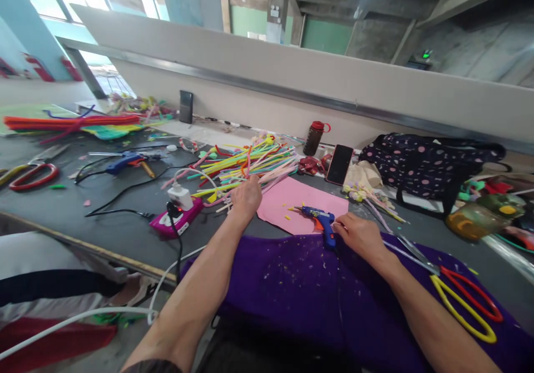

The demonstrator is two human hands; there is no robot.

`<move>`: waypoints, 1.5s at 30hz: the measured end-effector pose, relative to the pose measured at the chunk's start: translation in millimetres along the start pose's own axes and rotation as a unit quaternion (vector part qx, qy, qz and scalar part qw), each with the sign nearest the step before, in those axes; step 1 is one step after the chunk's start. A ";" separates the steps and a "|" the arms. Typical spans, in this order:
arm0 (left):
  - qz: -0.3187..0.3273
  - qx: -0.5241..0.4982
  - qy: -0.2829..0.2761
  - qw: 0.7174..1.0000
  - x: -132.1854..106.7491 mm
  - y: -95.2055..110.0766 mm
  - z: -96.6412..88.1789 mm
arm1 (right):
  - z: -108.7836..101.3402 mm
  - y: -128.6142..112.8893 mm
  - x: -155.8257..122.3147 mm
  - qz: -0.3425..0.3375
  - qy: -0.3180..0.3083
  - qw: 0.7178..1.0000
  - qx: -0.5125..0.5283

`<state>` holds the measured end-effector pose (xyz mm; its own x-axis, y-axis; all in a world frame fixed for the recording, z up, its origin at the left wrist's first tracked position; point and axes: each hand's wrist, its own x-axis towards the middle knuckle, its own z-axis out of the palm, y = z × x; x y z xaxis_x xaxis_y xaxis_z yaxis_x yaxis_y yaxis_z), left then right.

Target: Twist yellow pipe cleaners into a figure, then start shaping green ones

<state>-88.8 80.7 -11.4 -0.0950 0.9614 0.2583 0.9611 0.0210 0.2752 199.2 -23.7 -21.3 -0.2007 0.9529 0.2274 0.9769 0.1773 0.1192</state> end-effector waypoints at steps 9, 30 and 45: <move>-0.005 -0.383 -0.013 0.924 7.6 -3.5 3.7 | 1.9 0.5 -0.7 -0.010 0.002 1.000 0.000; -0.099 -0.677 -0.091 0.724 10.6 -5.2 -0.2 | 13.1 2.8 -1.4 -0.042 0.022 0.998 -0.031; -0.061 -0.626 -0.060 0.775 13.8 -8.7 7.4 | 18.7 16.2 0.0 -0.052 0.080 0.995 0.007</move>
<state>-96.5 95.8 -17.1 -0.0685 0.9934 0.0917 -0.0651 -0.0962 0.9932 216.4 -16.3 -37.4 -0.3086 0.8785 0.3648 0.9510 0.2769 0.1377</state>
